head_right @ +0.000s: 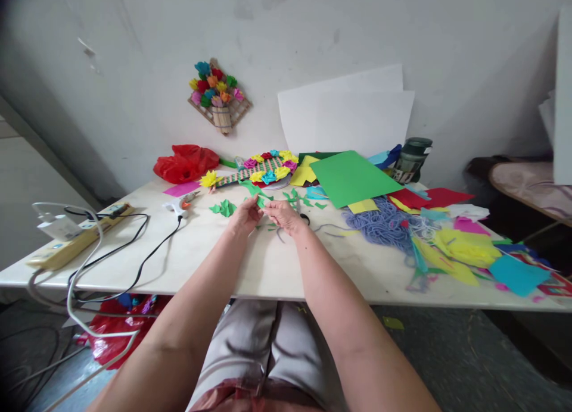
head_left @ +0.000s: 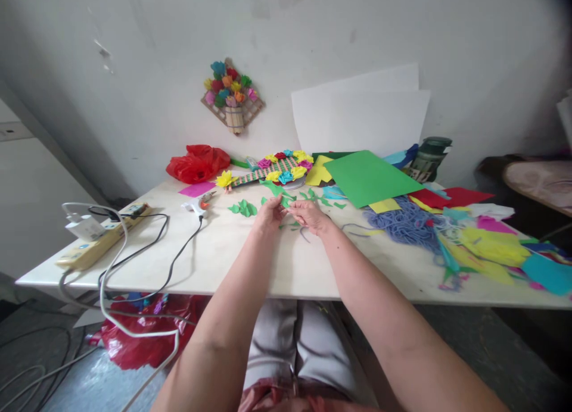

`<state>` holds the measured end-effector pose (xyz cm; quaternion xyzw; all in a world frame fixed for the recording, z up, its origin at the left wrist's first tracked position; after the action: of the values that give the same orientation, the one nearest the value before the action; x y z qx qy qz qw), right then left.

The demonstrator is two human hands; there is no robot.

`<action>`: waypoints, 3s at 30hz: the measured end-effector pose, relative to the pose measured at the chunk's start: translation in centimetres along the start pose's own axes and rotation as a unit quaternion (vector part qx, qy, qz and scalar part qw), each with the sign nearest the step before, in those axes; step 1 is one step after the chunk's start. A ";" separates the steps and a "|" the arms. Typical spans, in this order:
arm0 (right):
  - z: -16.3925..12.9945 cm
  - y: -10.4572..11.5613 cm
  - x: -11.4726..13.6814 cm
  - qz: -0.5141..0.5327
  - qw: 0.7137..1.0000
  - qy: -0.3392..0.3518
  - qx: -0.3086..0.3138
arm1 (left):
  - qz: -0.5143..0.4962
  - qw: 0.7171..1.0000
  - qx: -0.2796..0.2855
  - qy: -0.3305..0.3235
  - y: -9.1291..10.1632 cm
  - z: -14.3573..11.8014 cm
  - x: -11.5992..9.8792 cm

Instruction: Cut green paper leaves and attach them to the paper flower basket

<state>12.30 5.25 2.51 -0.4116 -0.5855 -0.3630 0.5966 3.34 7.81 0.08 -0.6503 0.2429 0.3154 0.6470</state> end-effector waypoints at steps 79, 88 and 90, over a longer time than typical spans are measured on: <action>0.0 3.6 0.5 -0.012 0.986 0.021 -0.167 | 0.102 0.994 0.049 -0.010 -0.7 -0.6 -0.7; -2.3 8.1 1.8 -0.314 0.871 -0.070 -0.371 | 0.057 0.996 0.001 -0.068 0.2 0.0 -1.7; -3.0 8.3 2.6 -0.471 0.780 -0.117 -0.396 | 0.052 0.996 -0.011 -0.074 0.5 0.1 -1.8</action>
<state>21.26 5.89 4.63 -0.3240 -0.5763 -0.7476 0.0627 1.76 7.69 1.06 -0.6191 0.2245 0.3983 0.6385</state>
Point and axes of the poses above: each hand's wrist, its own z-axis towards the middle knuckle, its own y-axis out of the back of the hand, x = y × z, the point moved 10 cm from there along z, towards the middle knuckle, and after that the axes turned 9 degrees about -y, right-handed, at the moved point
